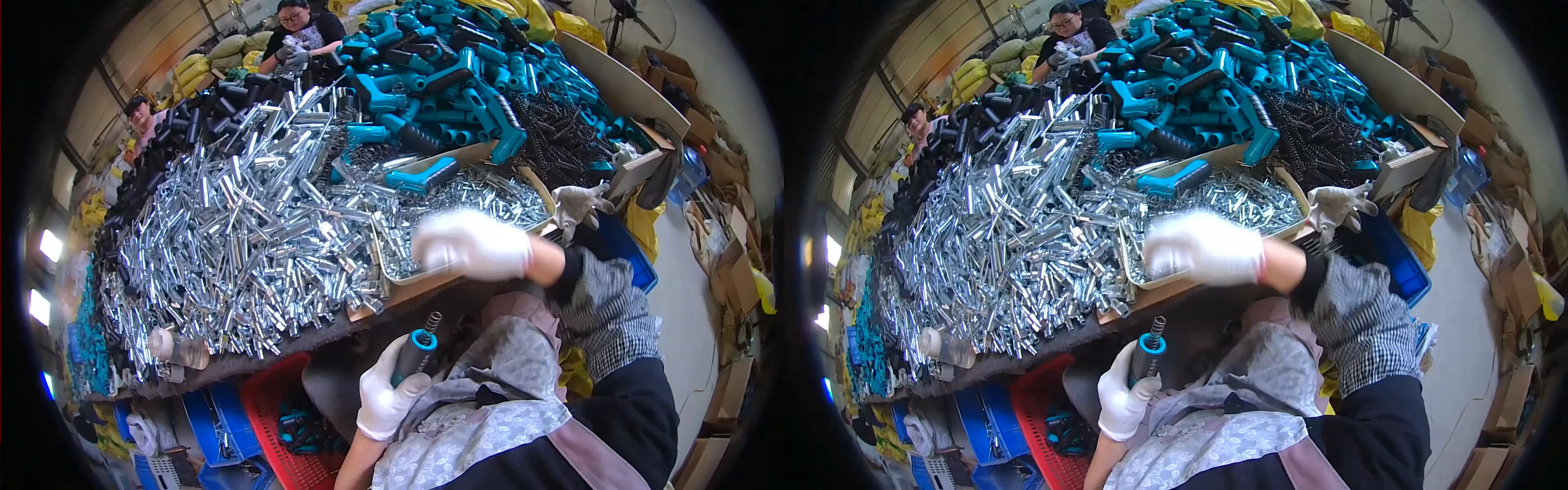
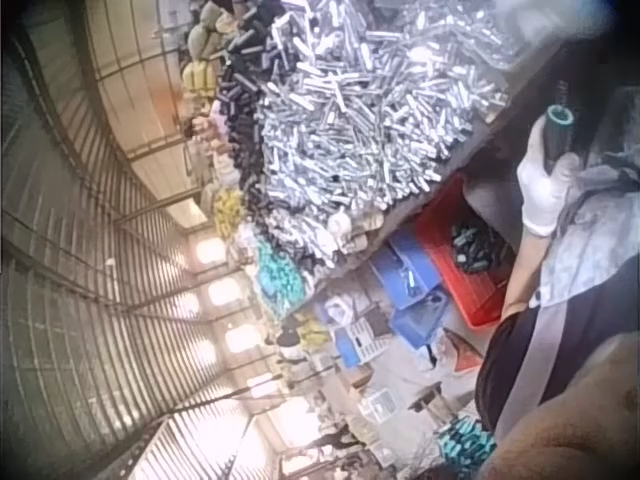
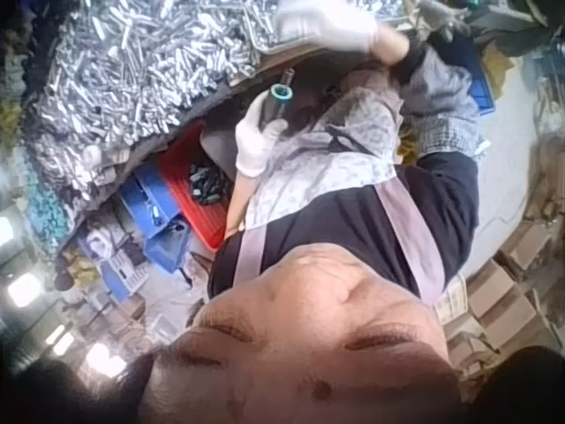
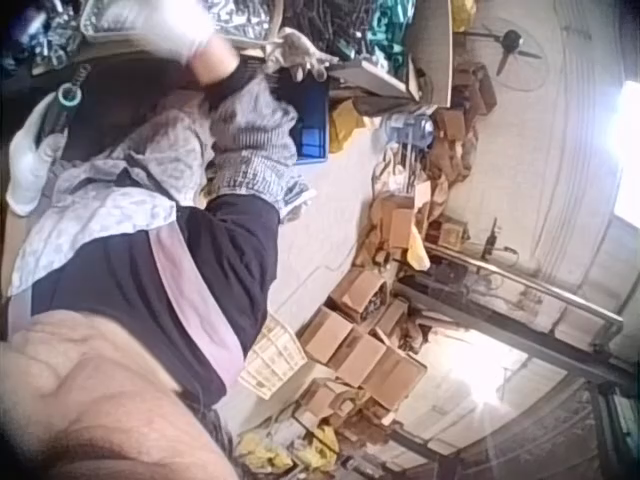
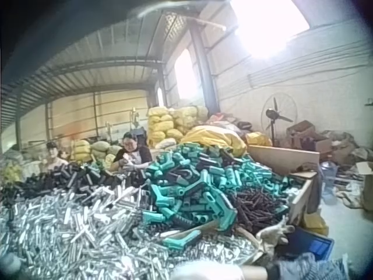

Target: Assembling tool components by inserting metal shafts into plastic handles at an industrial workbench.

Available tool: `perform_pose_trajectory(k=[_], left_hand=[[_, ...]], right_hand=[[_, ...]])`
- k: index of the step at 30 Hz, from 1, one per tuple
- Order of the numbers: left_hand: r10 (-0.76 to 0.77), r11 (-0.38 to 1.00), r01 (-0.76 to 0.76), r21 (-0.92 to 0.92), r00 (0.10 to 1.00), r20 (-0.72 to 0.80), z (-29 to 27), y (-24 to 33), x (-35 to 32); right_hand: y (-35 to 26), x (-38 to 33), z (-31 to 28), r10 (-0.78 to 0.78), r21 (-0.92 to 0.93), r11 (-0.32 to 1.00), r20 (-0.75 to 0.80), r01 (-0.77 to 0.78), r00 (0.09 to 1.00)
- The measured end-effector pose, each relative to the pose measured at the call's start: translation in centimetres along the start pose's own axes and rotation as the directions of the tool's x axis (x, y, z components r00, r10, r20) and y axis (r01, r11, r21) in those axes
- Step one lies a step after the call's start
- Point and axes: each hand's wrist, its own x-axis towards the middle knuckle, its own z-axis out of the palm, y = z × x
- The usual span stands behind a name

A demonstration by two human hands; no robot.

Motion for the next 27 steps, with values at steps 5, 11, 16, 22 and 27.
perform_pose_trajectory(k=[5, 11, 16, 22, 27], left_hand=[[0.168, 0.983, -0.167, 0.08, 0.986, 0.0, 0.3, -1.9, 0.3], [0.152, 0.986, -0.153, 0.062, 0.988, 0.014, 0.2, -2.0, -0.6], [0.046, 0.998, -0.045, 0.052, 0.999, -0.008, -0.5, -2.3, -0.9], [0.02, 1.0, -0.018, 0.018, 0.996, -0.088, -0.7, -2.8, -0.8], [0.049, 0.996, -0.046, 0.071, 0.998, -0.043, -1.0, -1.4, -0.4]], right_hand=[[12.2, 5.4, -4.5, 0.251, -0.662, 0.724, -0.011, -0.196, 0.968], [13.1, 7.3, -5.1, 0.399, -0.696, 0.709, 0.268, -0.11, 0.877], [9.0, 4.6, -6.7, 0.172, -0.618, 0.763, -0.087, -0.188, 0.981], [1.1, -2.5, -3.5, 0.461, 0.23, 0.887, -0.44, -0.399, 0.771], [-5.7, -8.1, 1.1, 0.669, 0.862, 0.326, 0.079, -0.388, 0.739]])
